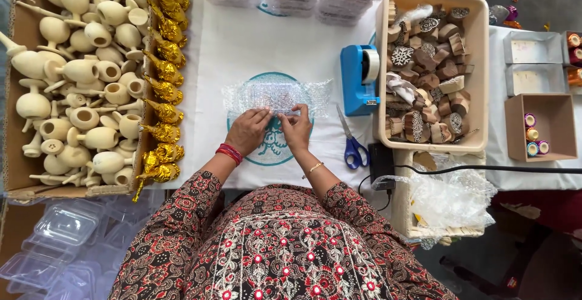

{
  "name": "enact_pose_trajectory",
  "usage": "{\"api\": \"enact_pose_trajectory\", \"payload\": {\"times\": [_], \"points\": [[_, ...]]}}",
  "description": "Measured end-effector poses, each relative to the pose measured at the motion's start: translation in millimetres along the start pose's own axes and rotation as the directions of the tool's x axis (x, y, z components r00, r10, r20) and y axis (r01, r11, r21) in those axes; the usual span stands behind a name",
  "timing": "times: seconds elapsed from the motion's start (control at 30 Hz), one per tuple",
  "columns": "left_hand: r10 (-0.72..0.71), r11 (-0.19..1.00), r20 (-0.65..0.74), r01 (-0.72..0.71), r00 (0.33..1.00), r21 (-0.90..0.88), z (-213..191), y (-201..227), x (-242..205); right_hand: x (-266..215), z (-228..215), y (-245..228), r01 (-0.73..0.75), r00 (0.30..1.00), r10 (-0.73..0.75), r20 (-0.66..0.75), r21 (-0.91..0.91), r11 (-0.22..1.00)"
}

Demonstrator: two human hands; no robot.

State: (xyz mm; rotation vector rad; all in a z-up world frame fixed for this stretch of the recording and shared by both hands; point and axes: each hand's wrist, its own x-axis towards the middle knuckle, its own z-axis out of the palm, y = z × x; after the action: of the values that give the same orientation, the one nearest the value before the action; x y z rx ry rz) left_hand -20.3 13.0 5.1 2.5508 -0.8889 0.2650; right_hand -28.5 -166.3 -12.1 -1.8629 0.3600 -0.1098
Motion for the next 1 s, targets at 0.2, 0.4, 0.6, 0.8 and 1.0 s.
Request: {"api": "enact_pose_trajectory", "payload": {"times": [0.2, 0.4, 0.6, 0.8, 1.0], "points": [[0.008, 1.0, 0.005, -0.008, 1.0, 0.004, 0.7, -1.4, 0.1, -0.6, -8.3, 3.1, 0.18, 0.984, -0.177, 0.033, -0.15, 0.972], [0.013, 1.0, 0.013, -0.013, 1.0, 0.018, 5.6, -4.6, -1.5, 7.2, -11.7, 10.6, 0.105, 0.993, -0.116, -0.023, -0.282, 0.954], [0.03, 0.993, 0.143, -0.046, 0.989, 0.11, -5.2, 3.9, 6.6, 7.5, -22.0, 37.4, 0.217, 0.972, -0.231, -0.032, -0.24, 0.946], [-0.107, 0.987, 0.168, 0.084, 0.98, 0.139, 21.1, 13.0, 28.4, -13.9, -50.2, 76.4, -0.111, 0.992, 0.108, 0.061, 0.062, 0.992], [-0.175, 0.973, 0.194, 0.139, 0.965, 0.186, 2.8, -11.6, 98.5, -25.0, -59.5, 56.8, -0.504, 0.821, 0.408, 0.4, 0.17, 0.847]]}}
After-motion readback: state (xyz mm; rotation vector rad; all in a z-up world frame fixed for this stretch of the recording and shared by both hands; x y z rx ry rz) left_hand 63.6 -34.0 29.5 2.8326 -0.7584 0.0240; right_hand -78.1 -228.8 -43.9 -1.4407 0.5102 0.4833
